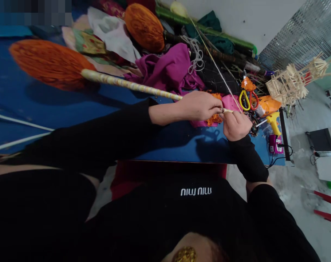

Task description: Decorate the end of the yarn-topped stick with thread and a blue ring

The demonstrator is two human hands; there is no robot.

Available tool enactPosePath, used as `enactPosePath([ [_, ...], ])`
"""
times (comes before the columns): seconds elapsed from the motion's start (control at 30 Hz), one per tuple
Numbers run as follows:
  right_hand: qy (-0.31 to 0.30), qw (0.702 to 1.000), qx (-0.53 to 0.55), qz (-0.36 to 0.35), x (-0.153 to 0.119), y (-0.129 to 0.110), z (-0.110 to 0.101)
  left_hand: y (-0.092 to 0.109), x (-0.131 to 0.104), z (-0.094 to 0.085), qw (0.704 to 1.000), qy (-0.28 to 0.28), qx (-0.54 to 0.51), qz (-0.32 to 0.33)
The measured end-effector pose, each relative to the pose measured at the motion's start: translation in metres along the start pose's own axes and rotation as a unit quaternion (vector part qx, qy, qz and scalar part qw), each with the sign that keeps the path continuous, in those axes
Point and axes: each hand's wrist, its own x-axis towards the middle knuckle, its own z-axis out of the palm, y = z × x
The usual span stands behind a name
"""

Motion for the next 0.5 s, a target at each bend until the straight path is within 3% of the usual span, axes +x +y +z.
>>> enactPosePath([
  [0.3, 0.031, 0.996, -0.01, 0.083, -0.012, -0.008, 0.022, -0.003, -0.002, -0.016, 0.994, 0.04, -0.085, -0.051],
  [0.5, 0.03, 0.989, 0.063, 0.128, -0.016, -0.006, 0.026, -0.005, -0.005, -0.025, 0.99, 0.07, -0.115, -0.04],
])
